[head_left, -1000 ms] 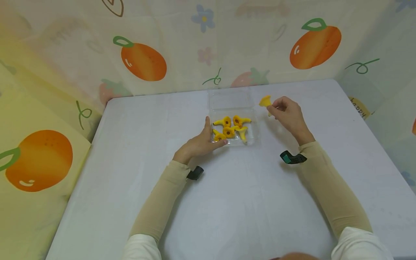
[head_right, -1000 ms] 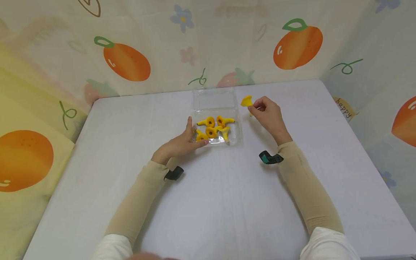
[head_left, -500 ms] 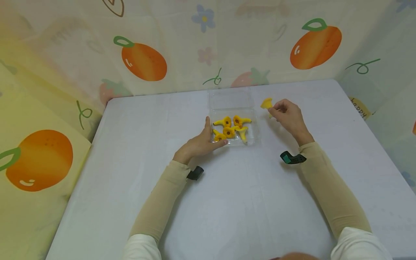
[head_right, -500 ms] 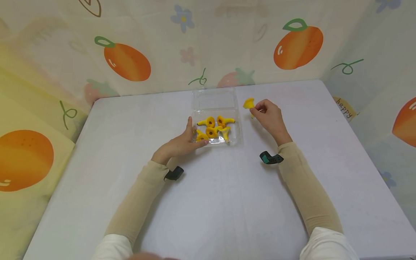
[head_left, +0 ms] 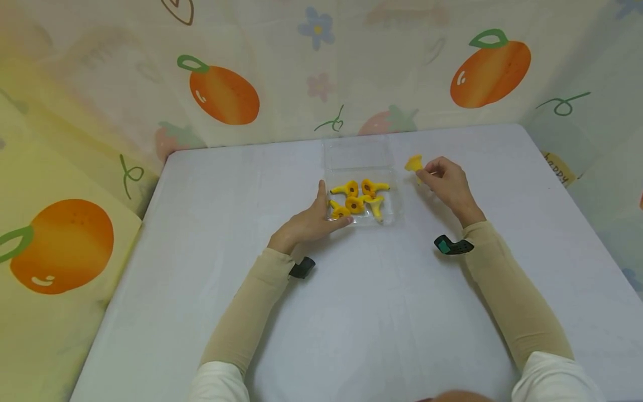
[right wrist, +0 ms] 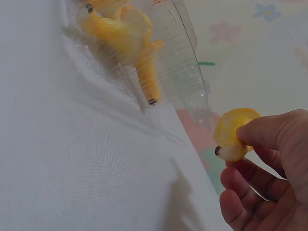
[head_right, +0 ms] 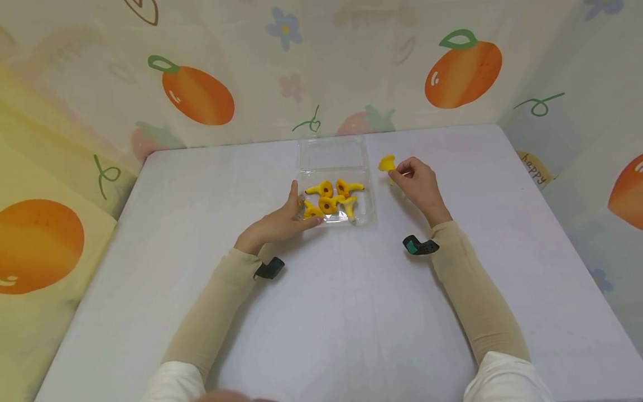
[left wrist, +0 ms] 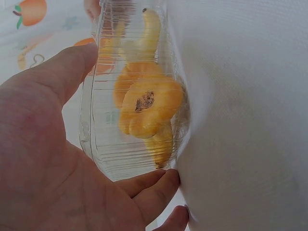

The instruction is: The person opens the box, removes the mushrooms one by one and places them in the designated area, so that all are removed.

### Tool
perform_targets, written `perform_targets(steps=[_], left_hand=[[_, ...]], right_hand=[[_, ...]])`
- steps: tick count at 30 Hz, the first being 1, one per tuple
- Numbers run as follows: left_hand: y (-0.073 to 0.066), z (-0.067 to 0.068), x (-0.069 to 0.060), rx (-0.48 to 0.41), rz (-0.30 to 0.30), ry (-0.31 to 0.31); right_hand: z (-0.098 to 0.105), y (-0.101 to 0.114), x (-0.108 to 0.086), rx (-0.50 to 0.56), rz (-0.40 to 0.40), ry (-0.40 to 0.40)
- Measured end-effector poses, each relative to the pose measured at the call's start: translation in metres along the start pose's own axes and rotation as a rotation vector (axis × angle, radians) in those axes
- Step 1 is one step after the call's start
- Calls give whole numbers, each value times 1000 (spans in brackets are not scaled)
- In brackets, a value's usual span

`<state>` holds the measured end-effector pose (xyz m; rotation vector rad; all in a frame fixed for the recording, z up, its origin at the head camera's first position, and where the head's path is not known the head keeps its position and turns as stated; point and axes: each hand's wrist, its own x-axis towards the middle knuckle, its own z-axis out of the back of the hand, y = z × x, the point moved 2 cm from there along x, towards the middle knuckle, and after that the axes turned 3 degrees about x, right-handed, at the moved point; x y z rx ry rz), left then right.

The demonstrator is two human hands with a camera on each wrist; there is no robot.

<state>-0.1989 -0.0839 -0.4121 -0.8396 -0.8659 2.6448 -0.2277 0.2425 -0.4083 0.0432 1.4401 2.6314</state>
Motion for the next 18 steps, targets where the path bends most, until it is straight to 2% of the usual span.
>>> perform_targets(steps=[11, 18], left_hand=[[0, -1, 2, -7, -9, 1], [0, 0, 0, -14, 7, 1]], right_hand=[[-2, -7, 0, -23, -13, 11], [-3, -11, 1, -17, -16, 0]])
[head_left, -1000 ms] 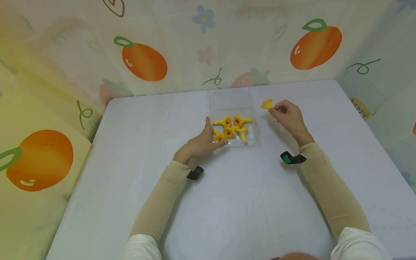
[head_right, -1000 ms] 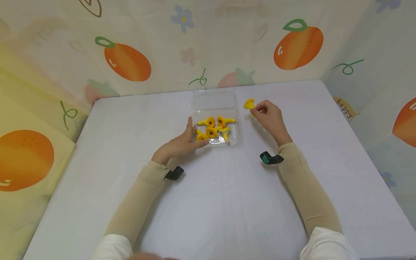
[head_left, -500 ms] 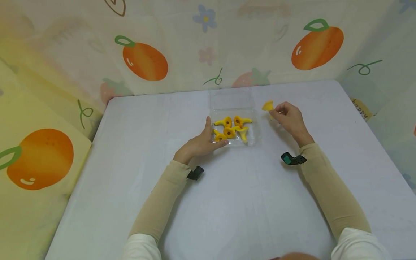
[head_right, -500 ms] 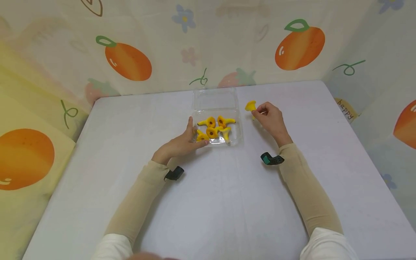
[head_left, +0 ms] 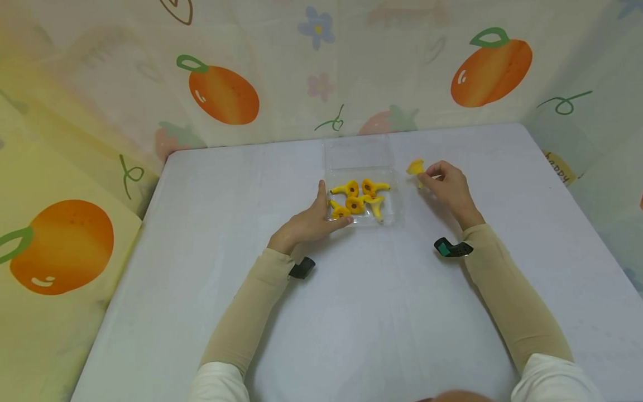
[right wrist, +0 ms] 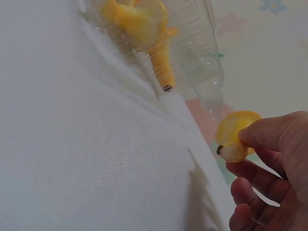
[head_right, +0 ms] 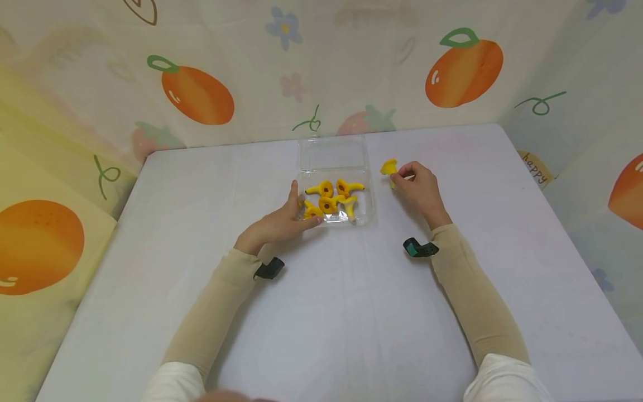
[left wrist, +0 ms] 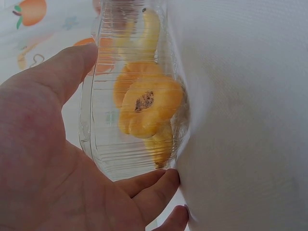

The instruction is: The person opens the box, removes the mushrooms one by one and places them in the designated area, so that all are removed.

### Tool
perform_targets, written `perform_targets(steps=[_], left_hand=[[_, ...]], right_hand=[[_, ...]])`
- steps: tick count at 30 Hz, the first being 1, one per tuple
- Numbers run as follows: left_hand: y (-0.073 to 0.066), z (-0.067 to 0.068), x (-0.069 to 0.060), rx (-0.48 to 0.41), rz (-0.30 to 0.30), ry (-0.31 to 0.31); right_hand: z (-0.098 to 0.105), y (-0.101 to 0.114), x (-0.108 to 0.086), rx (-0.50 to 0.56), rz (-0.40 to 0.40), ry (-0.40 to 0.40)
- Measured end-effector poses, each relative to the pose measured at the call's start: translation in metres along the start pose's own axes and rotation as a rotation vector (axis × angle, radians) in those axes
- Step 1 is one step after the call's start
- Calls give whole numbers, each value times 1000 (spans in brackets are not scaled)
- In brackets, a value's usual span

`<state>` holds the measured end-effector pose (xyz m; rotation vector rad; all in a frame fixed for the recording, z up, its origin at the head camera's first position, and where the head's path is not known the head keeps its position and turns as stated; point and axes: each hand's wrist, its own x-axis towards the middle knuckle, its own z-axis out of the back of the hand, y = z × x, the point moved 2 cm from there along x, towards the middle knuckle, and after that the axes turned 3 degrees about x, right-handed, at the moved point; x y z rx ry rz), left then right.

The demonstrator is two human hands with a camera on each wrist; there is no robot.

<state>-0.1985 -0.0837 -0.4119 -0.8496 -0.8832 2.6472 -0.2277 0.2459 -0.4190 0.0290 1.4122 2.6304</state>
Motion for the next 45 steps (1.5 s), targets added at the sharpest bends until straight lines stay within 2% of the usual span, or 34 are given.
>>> perform_targets(steps=[11, 18, 28, 45], left_hand=[[1, 0, 1, -3, 0, -9], [1, 0, 1, -5, -13, -1], [2, 0, 1, 0, -18, 2], [1, 0, 1, -3, -21, 2]], right_hand=[[-2, -5, 0, -18, 5, -18], [-2, -7, 0, -24, -19, -2], [-5, -12, 3, -72, 1, 29], [-8, -15, 3, -67, -10, 44]])
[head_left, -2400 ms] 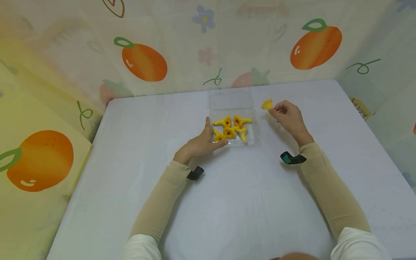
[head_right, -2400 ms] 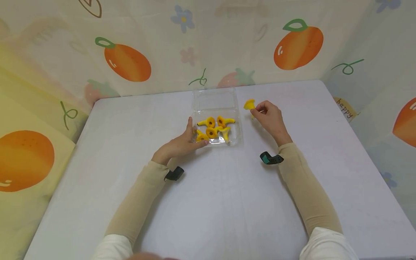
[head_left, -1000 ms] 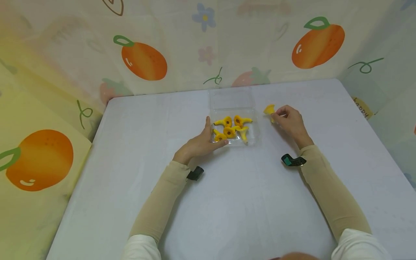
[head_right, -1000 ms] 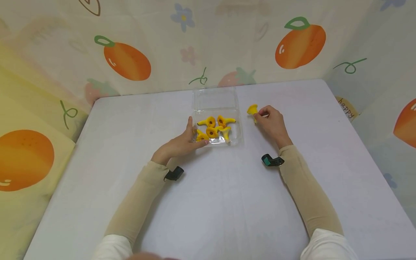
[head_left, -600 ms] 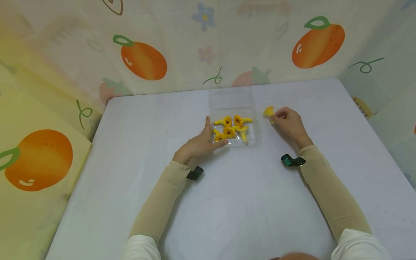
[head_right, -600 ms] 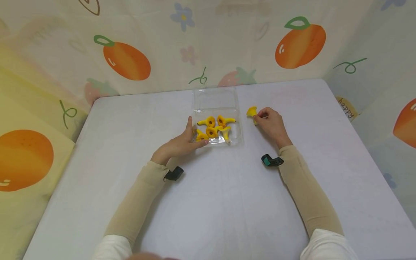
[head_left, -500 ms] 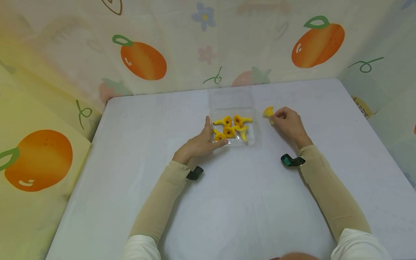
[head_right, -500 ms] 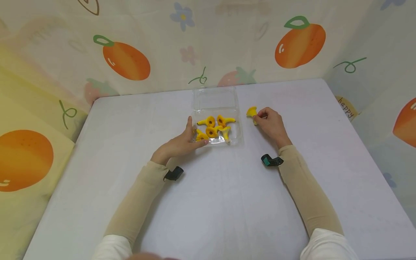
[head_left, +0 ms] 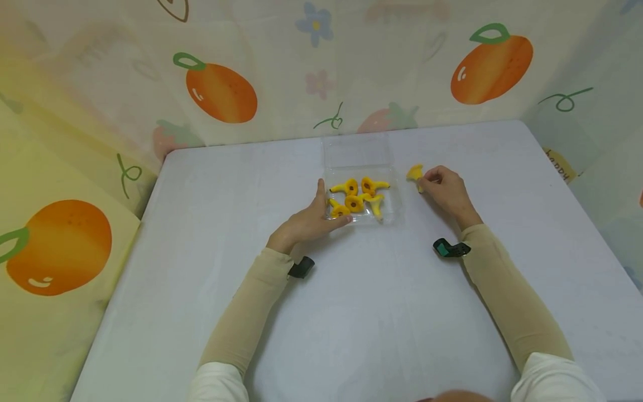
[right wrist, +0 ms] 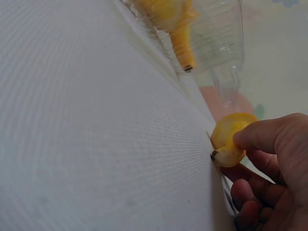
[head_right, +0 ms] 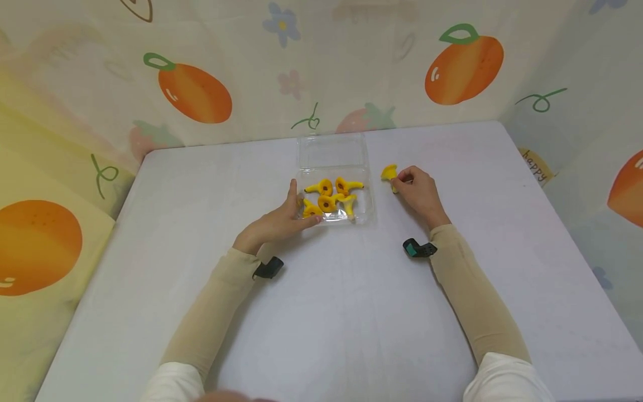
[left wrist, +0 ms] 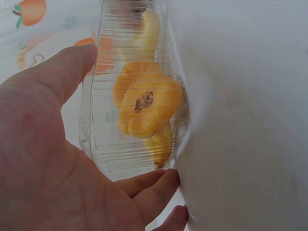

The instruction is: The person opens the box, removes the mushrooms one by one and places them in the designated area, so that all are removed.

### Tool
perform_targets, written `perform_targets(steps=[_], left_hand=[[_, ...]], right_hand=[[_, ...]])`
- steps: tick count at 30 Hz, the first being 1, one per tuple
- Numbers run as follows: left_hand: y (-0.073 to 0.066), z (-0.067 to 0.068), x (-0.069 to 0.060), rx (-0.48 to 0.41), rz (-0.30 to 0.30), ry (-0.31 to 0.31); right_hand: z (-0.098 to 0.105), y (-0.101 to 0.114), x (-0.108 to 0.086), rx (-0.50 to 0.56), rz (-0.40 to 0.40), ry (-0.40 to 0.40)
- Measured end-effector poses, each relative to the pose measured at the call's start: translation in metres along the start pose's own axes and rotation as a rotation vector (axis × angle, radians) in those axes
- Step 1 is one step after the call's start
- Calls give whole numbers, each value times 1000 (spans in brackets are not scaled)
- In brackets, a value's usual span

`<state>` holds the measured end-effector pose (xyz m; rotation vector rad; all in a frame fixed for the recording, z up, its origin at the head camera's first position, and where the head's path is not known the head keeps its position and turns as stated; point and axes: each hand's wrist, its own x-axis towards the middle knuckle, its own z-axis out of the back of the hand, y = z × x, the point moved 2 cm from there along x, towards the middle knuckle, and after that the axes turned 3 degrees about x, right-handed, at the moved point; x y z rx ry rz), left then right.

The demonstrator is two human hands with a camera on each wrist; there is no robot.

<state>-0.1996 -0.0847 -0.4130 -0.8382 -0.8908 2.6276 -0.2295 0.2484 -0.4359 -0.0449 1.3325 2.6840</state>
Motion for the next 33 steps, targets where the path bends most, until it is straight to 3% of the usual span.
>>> perform_targets(steps=[33], left_hand=[[-3, 0, -2, -7, 15, 4]], right_hand=[[5, -2, 0, 0, -6, -5]])
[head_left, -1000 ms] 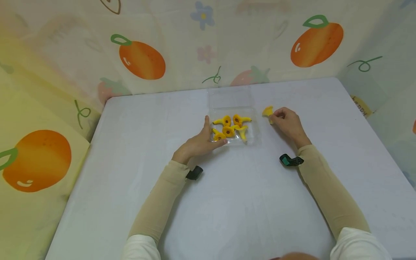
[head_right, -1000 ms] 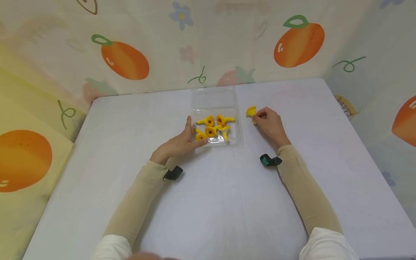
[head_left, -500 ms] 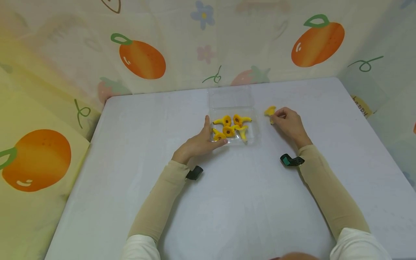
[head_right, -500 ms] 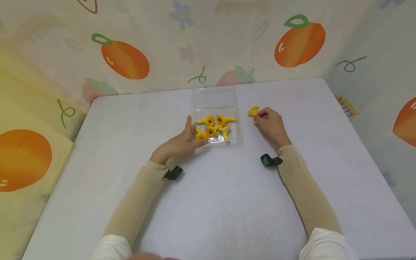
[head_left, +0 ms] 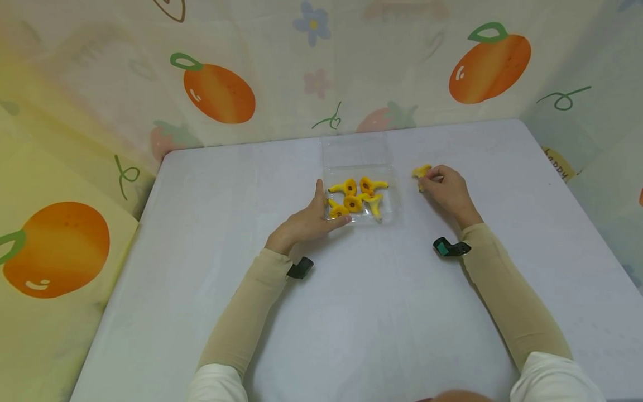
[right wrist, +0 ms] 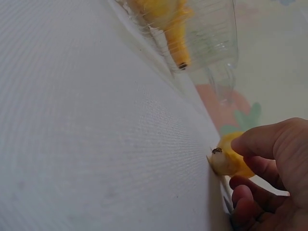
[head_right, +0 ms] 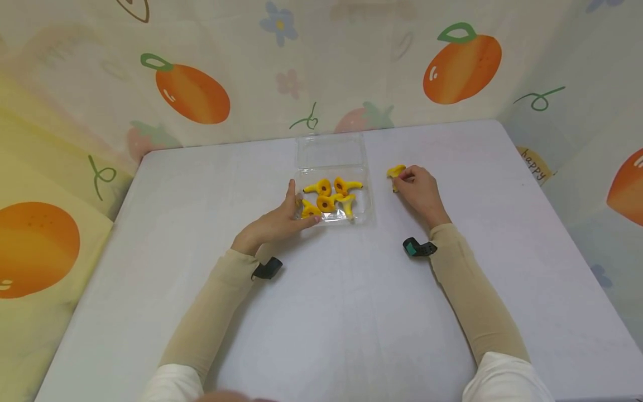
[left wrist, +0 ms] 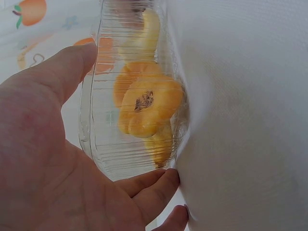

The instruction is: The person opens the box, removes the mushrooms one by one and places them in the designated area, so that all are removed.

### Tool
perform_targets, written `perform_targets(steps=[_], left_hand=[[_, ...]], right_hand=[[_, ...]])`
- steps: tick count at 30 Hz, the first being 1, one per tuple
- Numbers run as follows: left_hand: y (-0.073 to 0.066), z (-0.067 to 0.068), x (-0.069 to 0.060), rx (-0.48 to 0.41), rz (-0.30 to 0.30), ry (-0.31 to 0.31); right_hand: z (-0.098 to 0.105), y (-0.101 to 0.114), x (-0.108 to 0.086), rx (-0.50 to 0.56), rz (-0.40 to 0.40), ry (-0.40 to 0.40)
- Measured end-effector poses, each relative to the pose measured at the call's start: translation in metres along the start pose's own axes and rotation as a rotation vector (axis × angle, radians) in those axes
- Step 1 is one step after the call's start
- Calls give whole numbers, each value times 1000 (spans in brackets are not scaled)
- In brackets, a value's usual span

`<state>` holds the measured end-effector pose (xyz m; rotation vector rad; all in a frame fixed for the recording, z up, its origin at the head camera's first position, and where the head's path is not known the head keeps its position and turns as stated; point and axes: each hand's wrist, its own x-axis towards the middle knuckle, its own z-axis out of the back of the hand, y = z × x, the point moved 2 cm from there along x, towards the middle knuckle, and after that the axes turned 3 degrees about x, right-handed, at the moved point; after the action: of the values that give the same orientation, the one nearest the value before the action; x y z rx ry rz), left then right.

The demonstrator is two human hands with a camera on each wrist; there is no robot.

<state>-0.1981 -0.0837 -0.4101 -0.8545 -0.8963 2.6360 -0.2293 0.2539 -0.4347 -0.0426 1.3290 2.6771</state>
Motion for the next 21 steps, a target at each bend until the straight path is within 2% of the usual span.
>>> perform_targets(steps=[21], left_hand=[[2, 0, 0, 2, -16, -3]], right_hand=[[9, 12, -5, 6, -31, -31]])
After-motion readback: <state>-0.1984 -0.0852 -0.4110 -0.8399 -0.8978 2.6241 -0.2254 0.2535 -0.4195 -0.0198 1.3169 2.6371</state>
